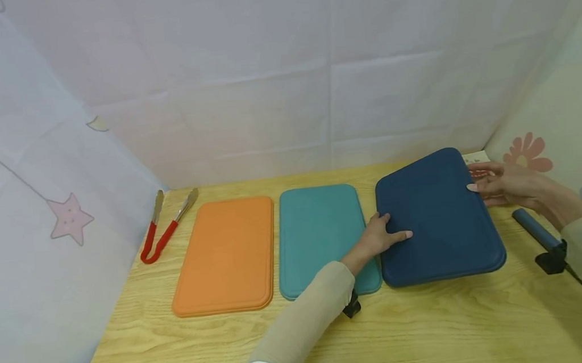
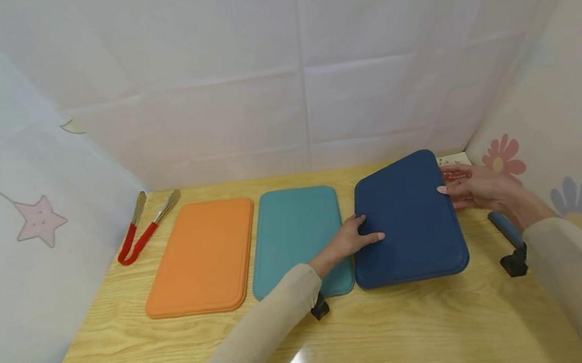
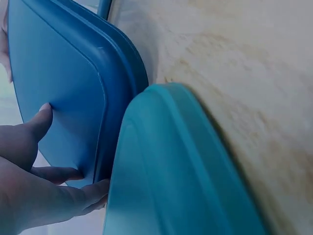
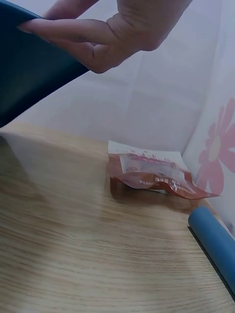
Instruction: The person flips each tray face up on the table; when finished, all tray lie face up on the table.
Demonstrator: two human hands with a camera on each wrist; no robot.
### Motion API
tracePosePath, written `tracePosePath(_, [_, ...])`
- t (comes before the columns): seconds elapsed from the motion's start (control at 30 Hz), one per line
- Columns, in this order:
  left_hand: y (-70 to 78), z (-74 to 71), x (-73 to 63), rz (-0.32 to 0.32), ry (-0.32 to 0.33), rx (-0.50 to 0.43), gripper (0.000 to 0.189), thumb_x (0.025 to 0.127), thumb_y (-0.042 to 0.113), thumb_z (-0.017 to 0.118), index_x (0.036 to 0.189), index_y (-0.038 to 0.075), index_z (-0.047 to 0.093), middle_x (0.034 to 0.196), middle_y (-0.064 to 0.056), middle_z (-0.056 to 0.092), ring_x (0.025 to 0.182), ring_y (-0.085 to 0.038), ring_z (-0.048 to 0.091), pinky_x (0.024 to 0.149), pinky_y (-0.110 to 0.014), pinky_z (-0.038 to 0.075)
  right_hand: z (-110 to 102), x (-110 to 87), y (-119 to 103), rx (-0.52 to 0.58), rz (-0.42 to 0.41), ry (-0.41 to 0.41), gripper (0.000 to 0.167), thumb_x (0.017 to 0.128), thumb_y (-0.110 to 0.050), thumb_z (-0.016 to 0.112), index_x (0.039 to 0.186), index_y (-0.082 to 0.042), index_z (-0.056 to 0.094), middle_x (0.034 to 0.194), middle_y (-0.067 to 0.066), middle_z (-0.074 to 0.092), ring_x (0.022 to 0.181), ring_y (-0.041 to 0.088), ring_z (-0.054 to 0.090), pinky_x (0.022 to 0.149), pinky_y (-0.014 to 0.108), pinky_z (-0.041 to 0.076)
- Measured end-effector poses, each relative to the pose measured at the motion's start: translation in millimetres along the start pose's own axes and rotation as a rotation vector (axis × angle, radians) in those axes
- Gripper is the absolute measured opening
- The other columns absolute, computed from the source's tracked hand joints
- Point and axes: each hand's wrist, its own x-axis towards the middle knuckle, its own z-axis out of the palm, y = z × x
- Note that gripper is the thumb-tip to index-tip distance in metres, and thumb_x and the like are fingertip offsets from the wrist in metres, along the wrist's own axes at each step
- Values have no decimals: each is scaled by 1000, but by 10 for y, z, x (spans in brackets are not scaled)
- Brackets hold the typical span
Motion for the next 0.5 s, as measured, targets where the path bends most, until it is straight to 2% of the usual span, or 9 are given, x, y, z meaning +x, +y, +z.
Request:
tracePosePath(0.2, [-8, -15, -62, 14, -39, -23, 77, 89, 45, 66, 149, 7, 36, 155, -11, 30, 141, -23, 31, 110, -34, 35, 18, -12, -110, 85, 18, -29, 83, 100, -15, 54, 154, -9, -9, 157, 26, -11, 97, -9, 58, 88, 33, 53])
tracePosePath(0.33, [0, -16, -103, 5, -61, -49, 78, 89, 47, 66, 149, 10, 36, 155, -9, 30, 142, -22, 29, 111, -34, 33, 29, -31, -203, 133, 22, -34, 80, 101, -15, 53, 154, -6, -7, 157, 24, -13, 99, -4, 61, 92, 36, 52])
tracePosePath(0.5, [20, -1, -161, 8, -74, -95, 78, 88, 49, 66, 150, 11, 35, 155, -7, 30, 142, -21, 29, 111, -34, 33, 36, -52, -267, 98, 20, -19, 79, 101, -18, 53, 154, -1, -4, 156, 28, 1, 97, 0, 63, 91, 35, 52])
